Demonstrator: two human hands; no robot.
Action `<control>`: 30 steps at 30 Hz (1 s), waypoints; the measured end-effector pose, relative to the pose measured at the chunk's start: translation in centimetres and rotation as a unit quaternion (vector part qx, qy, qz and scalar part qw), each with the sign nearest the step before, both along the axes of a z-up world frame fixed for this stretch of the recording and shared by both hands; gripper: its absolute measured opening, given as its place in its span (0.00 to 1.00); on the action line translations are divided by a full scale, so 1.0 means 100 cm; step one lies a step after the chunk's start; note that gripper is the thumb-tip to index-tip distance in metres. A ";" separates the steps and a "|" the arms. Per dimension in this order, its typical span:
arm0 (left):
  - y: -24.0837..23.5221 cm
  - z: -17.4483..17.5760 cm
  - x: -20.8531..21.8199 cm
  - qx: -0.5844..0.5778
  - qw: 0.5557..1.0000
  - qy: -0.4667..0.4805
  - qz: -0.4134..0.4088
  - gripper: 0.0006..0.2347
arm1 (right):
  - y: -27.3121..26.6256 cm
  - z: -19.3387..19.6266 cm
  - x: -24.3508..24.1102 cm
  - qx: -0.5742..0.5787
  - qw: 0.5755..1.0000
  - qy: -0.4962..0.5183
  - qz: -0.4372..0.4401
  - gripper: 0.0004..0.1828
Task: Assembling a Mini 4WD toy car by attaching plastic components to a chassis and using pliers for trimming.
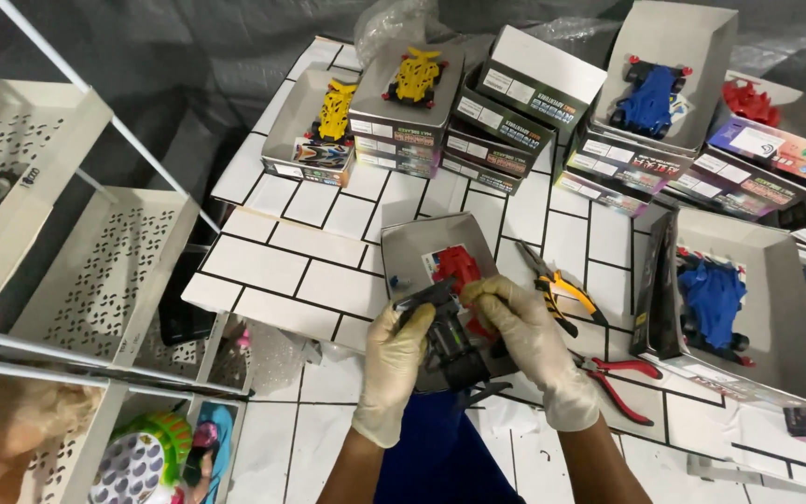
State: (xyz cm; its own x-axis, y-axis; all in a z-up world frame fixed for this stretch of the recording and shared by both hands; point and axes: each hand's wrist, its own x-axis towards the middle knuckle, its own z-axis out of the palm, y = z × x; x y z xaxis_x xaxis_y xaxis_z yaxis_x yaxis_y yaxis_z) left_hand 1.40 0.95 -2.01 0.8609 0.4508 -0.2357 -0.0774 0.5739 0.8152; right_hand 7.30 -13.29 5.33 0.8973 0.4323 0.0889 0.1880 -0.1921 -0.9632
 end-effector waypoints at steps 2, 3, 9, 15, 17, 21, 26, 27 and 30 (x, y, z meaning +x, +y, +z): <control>0.002 -0.013 0.002 0.000 1.000 0.005 -0.003 0.07 | -0.001 -0.009 0.000 -0.079 0.996 0.030 -0.010 0.13; 0.002 -0.020 0.003 -0.001 1.000 0.008 -0.005 0.08 | -0.002 -0.014 -0.001 -0.159 0.985 0.058 -0.019 0.18; 0.001 0.000 -0.002 0.071 0.996 0.022 -0.046 0.04 | 0.006 -0.039 0.006 -0.072 0.994 0.083 -0.014 0.12; 0.006 0.044 -0.010 0.074 0.995 0.069 0.012 0.03 | 0.004 -0.001 -0.002 -0.145 0.985 0.074 -0.051 0.19; 0.009 0.035 -0.012 0.091 0.994 0.050 0.022 0.05 | 0.002 -0.010 0.003 -0.145 0.985 0.075 -0.059 0.17; 0.019 0.022 -0.017 0.129 0.990 0.025 0.048 0.08 | 0.011 -0.008 0.010 -0.295 0.953 0.051 -0.053 0.21; 0.025 -0.008 -0.018 0.141 0.988 -0.019 0.064 0.09 | 0.029 -0.052 0.037 -0.261 0.963 -0.065 -0.005 0.19; 0.026 -0.011 -0.019 0.144 0.987 -0.034 0.066 0.09 | 0.032 -0.061 0.044 -0.248 0.963 -0.109 0.001 0.16; 0.034 -0.024 -0.027 0.168 0.978 -0.123 -0.003 0.12 | 0.038 -0.062 0.051 -0.368 0.923 -0.109 0.031 0.21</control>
State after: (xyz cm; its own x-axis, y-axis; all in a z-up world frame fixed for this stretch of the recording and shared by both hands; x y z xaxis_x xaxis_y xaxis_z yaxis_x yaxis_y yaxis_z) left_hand -1.29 4.30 -4.44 0.8762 0.4613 0.1395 -0.2922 0.2782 0.9150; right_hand 12.38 -9.48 -0.86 0.8641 0.4979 -0.0740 0.3947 -0.7614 -0.5143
